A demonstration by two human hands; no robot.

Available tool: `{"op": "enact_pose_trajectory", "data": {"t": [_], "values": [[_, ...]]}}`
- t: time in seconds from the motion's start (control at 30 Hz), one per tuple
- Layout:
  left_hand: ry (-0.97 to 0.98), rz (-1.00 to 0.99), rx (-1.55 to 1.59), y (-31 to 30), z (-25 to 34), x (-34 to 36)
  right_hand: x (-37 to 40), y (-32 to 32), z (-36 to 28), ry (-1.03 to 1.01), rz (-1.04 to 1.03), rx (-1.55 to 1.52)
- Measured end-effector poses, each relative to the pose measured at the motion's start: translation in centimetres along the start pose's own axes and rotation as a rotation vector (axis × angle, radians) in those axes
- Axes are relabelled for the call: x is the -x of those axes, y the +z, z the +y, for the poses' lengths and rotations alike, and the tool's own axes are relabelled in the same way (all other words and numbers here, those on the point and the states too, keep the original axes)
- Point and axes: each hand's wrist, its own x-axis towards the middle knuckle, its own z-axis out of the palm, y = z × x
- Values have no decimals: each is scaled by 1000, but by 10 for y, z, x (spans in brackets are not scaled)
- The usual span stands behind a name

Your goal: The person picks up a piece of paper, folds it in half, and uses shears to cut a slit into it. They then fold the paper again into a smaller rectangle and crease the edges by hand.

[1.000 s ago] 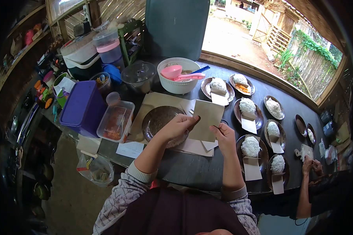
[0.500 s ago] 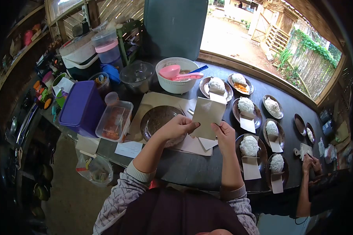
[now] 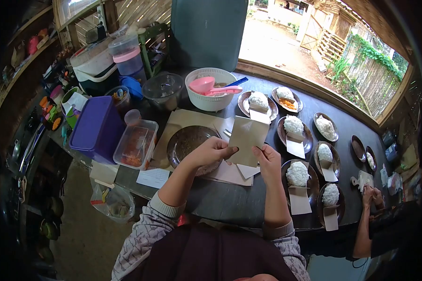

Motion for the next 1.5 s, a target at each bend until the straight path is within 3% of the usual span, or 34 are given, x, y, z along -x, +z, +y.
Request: {"op": "enact_pose_trajectory", "data": {"t": [0.4,0.5,0.57,0.7,1.0,1.17,1.27,1.43,1.5], "values": [[40,16,62,4,8,3,2,3,-9,38,-58,-36],[47,32,5,2,4,0,2,5,-11,53,-134,-66],[149,41,46,3,-4,-4,2,7,-14,58,-214,-83],[113,20,27,0,6,2,0,5,-11,53,-233,-64],[112,37,49,1,-9,-8,-1,-6,-4,20,-142,132],[178,21,97,16,-22,-16,-2,-6,-10,-46,53,-77],[79,24,-27,29,-19,-16,3,4,-16,-100,79,-85],[88,150,90,44,-23,-15,6,10,-14,-102,46,-136],[241,174,49,46,-25,-16,6,11,-13,-108,50,-149]]}}
